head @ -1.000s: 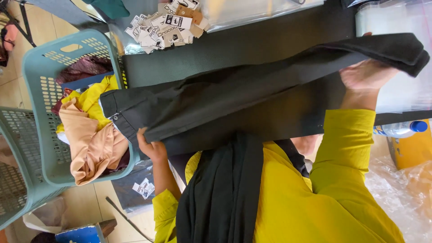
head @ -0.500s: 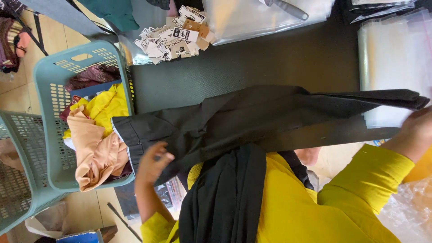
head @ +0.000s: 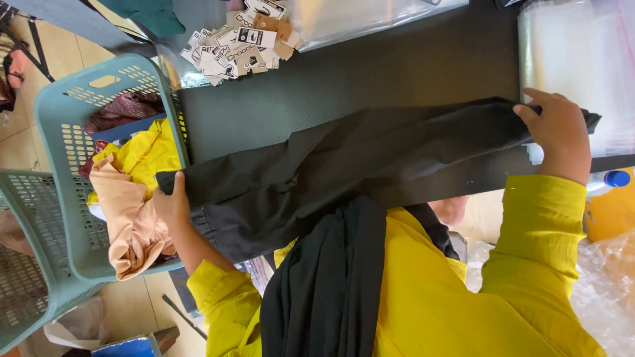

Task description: Lint rolling, folding, and packaging black pants into plastic bags for shipping or storage.

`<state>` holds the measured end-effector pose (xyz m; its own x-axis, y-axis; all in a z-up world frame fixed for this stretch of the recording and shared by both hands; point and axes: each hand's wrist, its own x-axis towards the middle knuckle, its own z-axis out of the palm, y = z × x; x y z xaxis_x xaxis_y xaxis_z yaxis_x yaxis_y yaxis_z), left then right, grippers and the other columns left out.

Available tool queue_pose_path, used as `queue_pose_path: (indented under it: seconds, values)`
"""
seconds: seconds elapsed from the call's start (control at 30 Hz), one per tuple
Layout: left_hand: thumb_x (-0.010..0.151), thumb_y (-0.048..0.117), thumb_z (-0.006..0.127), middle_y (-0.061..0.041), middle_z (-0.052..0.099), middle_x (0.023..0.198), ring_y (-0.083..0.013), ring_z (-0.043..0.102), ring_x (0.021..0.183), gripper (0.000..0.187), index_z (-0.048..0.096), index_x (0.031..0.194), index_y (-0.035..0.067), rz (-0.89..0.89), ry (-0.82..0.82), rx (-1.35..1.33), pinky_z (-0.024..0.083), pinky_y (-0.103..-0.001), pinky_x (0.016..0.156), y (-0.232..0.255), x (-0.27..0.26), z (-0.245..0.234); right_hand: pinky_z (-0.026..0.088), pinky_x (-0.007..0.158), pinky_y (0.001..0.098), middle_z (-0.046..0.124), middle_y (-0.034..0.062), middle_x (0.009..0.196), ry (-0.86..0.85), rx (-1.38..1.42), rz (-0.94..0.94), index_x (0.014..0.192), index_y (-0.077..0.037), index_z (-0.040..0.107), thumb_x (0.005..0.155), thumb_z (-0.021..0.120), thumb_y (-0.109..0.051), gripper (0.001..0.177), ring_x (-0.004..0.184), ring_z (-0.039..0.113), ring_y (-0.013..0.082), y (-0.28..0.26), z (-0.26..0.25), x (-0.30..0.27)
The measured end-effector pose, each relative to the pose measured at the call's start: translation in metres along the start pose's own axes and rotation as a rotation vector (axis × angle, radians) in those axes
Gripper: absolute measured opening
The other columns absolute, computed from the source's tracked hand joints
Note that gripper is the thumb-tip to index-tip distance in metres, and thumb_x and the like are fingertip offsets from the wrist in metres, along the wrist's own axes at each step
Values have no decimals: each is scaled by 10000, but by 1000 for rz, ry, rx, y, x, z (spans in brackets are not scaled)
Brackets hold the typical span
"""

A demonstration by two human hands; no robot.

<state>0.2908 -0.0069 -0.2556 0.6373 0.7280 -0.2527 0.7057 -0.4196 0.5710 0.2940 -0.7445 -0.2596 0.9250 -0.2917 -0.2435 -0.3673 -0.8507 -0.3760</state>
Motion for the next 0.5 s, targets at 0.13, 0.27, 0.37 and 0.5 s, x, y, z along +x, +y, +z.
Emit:
queue_pose_path:
  seconds: [0.13,0.27,0.37,0.5]
  values:
    - [885,341,694,-113,661,1256,-260,627,1159,539,626,1325,37,113,-136,-137,502,-382,943,-8,-12,-20,562,752,548,784,215,1106,-70,-243,120,1232,-177,824,1124,624,-329,274,969,704,464,9,12,10]
    - [937,189,685,-90,670,1214,-204,653,1082,442,580,1335,30,266,-359,-624,576,-332,914,-39,-17,-28,540,706,561,785,226,1076,-70,-168,58,1215,-169,832,1045,680,-299,263,958,712,500,60,15,21]
    - [898,226,738,-22,592,1412,-215,575,1292,598,504,1438,118,151,-327,-819,512,-350,1093,-78,-8,-40,466,894,459,745,215,1207,-13,1,-68,1267,-126,812,1068,709,-331,304,1088,670,420,144,32,33]
    - [959,75,637,-84,436,1583,-290,420,1468,668,366,1570,93,533,-337,-1017,331,-511,1287,-109,6,-51,407,757,339,602,172,1177,21,549,-212,1506,3,590,1241,593,-120,293,911,536,244,378,91,88]
